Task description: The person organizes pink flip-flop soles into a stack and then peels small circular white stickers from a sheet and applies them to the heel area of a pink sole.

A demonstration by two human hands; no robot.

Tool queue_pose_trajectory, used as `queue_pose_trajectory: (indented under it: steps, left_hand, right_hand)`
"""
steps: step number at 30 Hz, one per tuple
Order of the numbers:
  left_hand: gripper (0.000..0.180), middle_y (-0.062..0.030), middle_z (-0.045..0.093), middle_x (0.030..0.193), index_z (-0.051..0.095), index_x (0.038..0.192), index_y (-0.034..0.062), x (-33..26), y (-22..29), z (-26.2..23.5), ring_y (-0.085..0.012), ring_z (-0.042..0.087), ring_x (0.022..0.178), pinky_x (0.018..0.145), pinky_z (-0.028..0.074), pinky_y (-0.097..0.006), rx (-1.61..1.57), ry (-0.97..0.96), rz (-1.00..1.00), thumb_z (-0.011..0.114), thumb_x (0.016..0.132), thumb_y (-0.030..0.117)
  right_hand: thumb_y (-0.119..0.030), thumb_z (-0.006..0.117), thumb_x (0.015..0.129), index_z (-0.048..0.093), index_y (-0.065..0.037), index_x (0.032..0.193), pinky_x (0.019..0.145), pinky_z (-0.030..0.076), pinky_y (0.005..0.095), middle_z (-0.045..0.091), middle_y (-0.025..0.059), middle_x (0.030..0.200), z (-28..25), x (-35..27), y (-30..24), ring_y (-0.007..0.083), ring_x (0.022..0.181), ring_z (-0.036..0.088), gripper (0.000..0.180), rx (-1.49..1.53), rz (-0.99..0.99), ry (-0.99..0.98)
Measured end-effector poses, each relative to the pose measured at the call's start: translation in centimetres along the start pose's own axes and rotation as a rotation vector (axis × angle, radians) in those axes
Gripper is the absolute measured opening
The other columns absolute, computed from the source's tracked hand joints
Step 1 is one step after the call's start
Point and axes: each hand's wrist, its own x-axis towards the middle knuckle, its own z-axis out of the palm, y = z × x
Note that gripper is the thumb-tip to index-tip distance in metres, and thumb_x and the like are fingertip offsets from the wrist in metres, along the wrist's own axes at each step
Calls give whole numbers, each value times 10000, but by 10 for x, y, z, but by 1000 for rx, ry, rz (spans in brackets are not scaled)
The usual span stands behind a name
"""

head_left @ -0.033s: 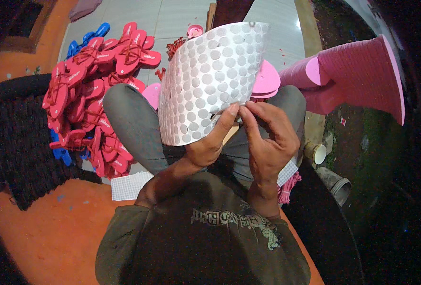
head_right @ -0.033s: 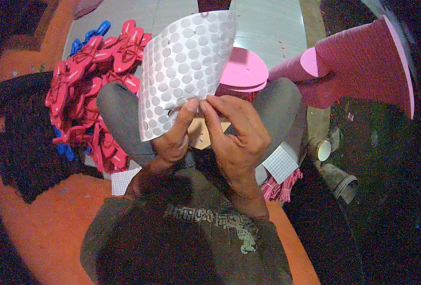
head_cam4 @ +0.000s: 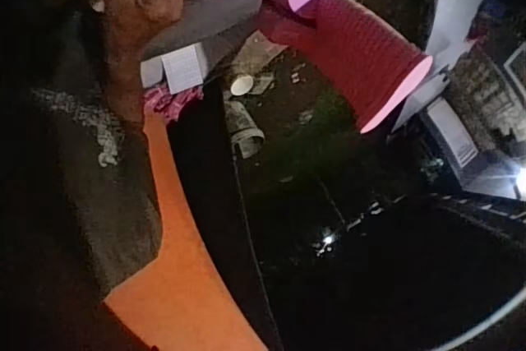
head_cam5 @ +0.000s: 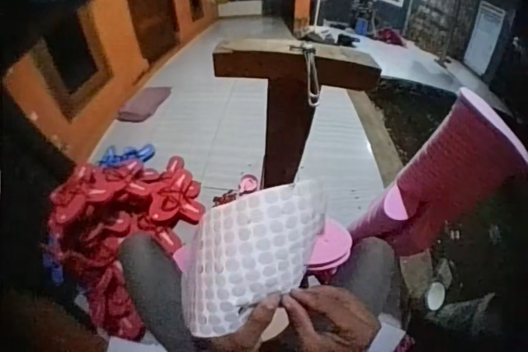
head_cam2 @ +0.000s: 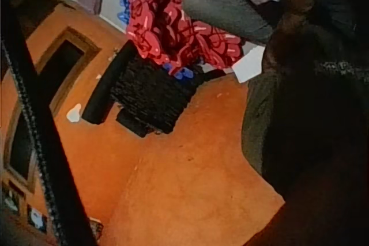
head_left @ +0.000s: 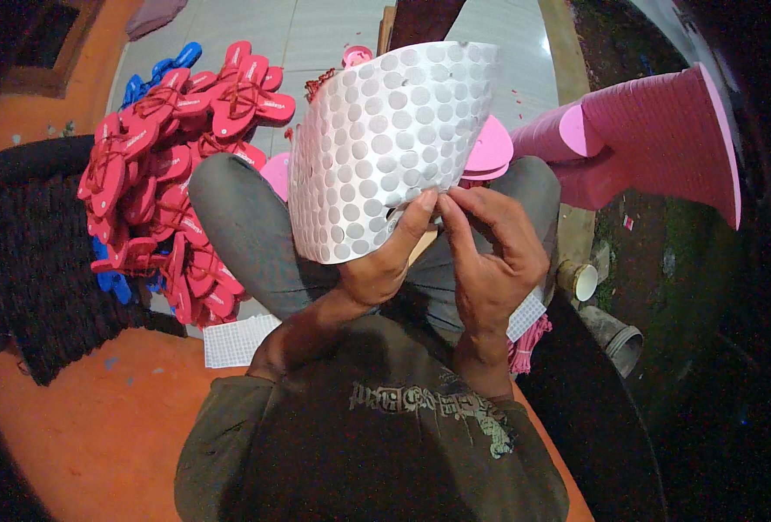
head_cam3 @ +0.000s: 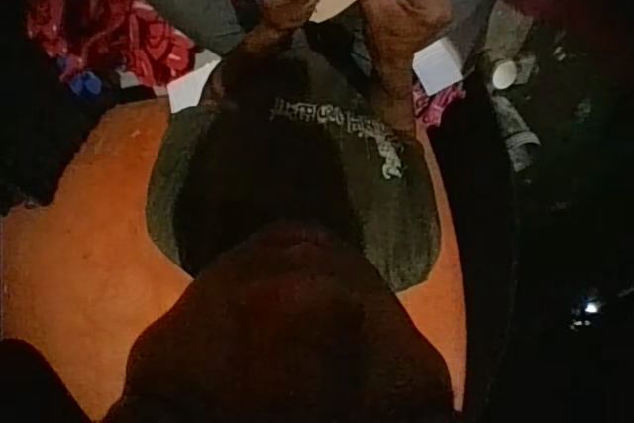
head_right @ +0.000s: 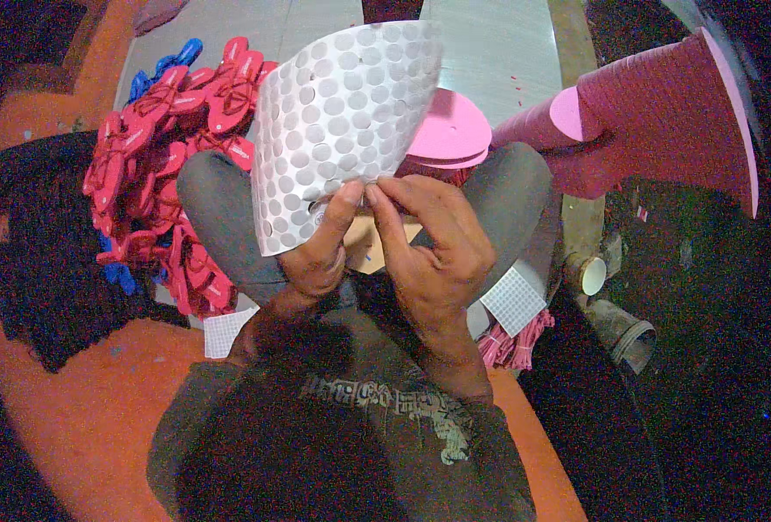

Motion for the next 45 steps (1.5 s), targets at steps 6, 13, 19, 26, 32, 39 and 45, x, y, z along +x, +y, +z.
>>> queue_pose_trajectory:
  steps: [6,13,19,26,32,39,45]
  left_hand:
    - [164,-69,623,882,613,938,-7,-4,-4,-3,-136,602,763,659,479,-244,157,-38,101,608,783,47]
    - [192,-83,620,904,612,969,1,-4,-7,-10,-141,602,789,669,481,-254,539,-121,371,609,785,55]
    - [209,-79,619,902,605,988,2,-2,-3,-4,-141,602,795,667,482,-256,189,-81,76,608,788,62]
    - [202,-74,616,889,595,974,-14,1,2,-2,-144,592,769,688,471,-253,89,-18,-33,603,803,94]
    - [182,-66,612,878,586,959,-18,10,0,3,-129,585,756,648,474,-246,-71,46,-109,588,815,93]
    - [186,-73,606,884,569,985,-20,6,4,1,-131,594,781,671,501,-237,-259,-49,-259,570,822,70]
    - [187,-81,604,907,556,1009,-31,7,7,3,-143,594,804,701,503,-235,-335,-144,-240,521,850,63]
  right_hand:
    - [12,689,664,644,-9,802,588,489,242,628,99,777,2,-3,0,166,677,612,146,26,20,19]
    - [17,682,671,640,-7,803,586,490,246,629,102,772,3,-5,3,170,681,614,141,1,-57,-3]
    - [17,681,667,637,-10,793,588,485,248,626,100,771,1,-3,6,180,679,612,136,-34,-89,-5]
    - [26,660,688,600,-4,815,626,481,250,603,90,789,3,-4,11,181,703,593,143,-14,-89,-60]
    - [32,673,685,556,-9,882,672,479,259,596,103,871,5,-13,15,154,747,588,232,238,25,103]
    - [37,687,678,482,-10,981,680,502,254,616,107,833,9,-9,13,165,755,620,369,203,52,56]
    - [39,685,678,471,-12,1006,671,508,252,620,110,827,7,-9,14,162,755,624,395,189,53,55]
